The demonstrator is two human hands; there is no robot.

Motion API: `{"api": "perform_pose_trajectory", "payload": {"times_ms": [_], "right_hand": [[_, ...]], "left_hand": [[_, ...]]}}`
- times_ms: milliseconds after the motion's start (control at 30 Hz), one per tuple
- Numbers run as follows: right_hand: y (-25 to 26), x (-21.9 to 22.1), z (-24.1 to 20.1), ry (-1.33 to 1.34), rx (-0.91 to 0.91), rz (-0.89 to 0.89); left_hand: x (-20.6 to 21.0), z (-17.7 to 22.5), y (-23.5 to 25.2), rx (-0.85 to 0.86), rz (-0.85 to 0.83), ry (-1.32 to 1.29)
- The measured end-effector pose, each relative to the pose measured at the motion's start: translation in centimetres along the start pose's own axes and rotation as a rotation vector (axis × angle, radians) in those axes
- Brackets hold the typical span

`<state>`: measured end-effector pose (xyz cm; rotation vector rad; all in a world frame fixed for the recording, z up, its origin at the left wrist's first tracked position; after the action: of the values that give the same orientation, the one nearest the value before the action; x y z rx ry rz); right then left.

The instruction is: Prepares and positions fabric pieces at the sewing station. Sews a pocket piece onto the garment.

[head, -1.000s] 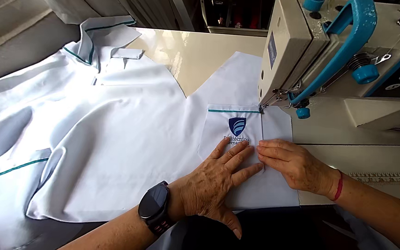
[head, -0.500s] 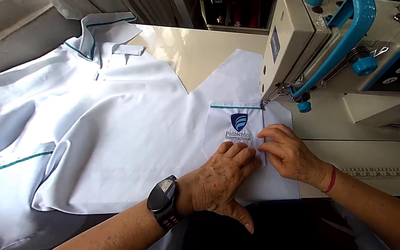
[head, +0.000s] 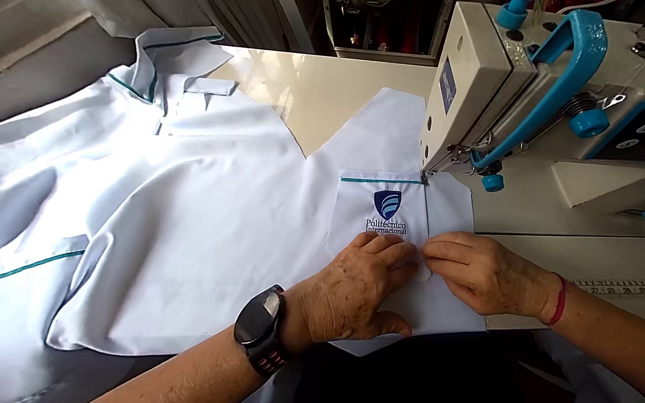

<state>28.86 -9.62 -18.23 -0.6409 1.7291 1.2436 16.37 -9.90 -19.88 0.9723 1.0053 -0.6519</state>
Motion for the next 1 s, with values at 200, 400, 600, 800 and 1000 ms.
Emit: {"api": "perform_pose_trajectory", "payload": {"times_ms": [200,400,600,800,1000], "right_hand": [[0.4,0.2,0.1,0.046,-0.037,-0.032],[0.2,0.4,1.0,0.076,0.086,0.011],[0.9,-0.1,0.4,0.038,-0.051,-0.017],[1.4,-0.1,0.4,0.002,-0.028,0.043],[1.5,0.4,1.3,-0.022,0.146,0.217]], "left_hand": [[-0.2,0.2,-0.3,-0.022,-0.033,-0.008],[0.0,0.1,0.8,-0.024,-0.007,0.025],[-0.2,1.2,1.1,0.074,0.127,0.156],[-1.3,-1.0,1.8,-0.108,0.255,-0.025],[-1.6,-2.9,1.9,-0.189,0.202,-0.223]]}}
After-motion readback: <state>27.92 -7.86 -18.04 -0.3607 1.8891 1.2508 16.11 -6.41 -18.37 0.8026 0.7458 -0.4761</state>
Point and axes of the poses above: each hand's wrist, its own y-axis towards the middle knuckle, its own x-axis out of the palm, z = x × y, the point moved 9 cm from there along y, towards the middle knuckle, and after that the axes turned 2 degrees about x, right-handed, at the moved point
